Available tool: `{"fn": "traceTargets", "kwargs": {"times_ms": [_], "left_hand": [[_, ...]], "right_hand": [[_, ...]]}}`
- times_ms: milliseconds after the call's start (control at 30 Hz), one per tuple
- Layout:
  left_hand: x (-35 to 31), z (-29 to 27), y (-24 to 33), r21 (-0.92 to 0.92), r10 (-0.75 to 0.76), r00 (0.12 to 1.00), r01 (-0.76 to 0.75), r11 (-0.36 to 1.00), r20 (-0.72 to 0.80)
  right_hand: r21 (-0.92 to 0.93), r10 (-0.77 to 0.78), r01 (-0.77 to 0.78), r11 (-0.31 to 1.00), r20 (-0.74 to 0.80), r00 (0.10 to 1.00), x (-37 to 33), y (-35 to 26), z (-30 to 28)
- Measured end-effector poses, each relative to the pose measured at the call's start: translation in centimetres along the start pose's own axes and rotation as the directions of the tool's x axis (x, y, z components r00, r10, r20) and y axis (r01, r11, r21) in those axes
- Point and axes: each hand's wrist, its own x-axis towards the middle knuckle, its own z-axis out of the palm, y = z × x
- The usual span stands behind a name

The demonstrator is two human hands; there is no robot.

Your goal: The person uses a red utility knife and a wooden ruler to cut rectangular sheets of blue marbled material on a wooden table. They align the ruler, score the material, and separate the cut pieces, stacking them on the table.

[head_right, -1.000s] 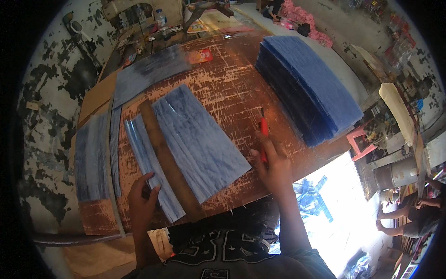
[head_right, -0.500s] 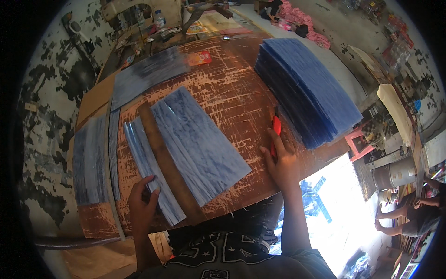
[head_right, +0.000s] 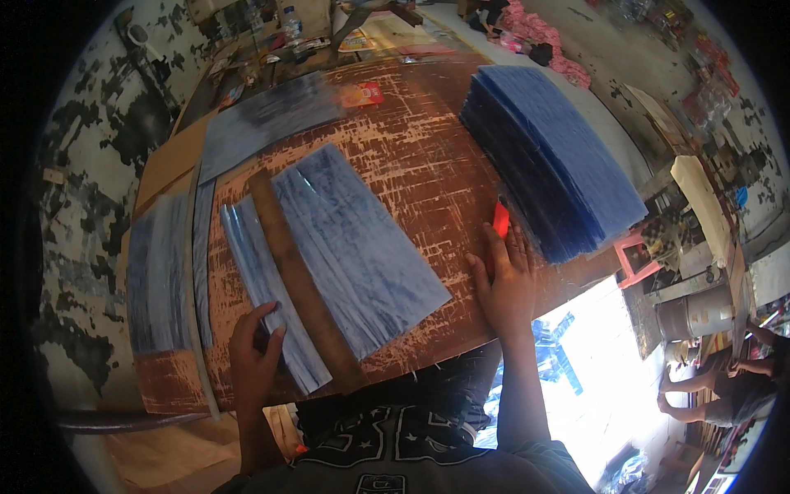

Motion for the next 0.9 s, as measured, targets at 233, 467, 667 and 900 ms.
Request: {"fn": "traceTargets", "kwargs": {"times_ms": [233, 467, 667, 900], "left_hand": [[-0.2, 0.0, -0.3, -0.004, -0.027, 1.0, 0.027, 1.0, 0.001], [-0.1, 0.1, -0.2, 0.004, -0.018, 1.0, 0.018, 1.0, 0.002], [-0.1, 0.1, -0.2, 0.009, -0.028, 1.0, 0.028, 1.0, -0.007], [0.1, 0.2, -0.3, 0.028, 0.021, 1.0, -0.021, 0.999, -0.01]], "right_hand": [[0.003, 0.056, -0.056, 0.998, 0.021, 0.998, -0.1, 0.0, 0.5], [0.059, 0.042, -0.042, 0.997, -0.004, 0.999, -0.2, 0.1, 0.3], [0.011, 0.0, 0.0, 1.0, -0.044, 0.999, -0.3, 0.6, 0.8], [-0.035, -0.017, 0.016, 0.999, -0.039, 0.999, -0.3, 0.9, 1.1]]}}
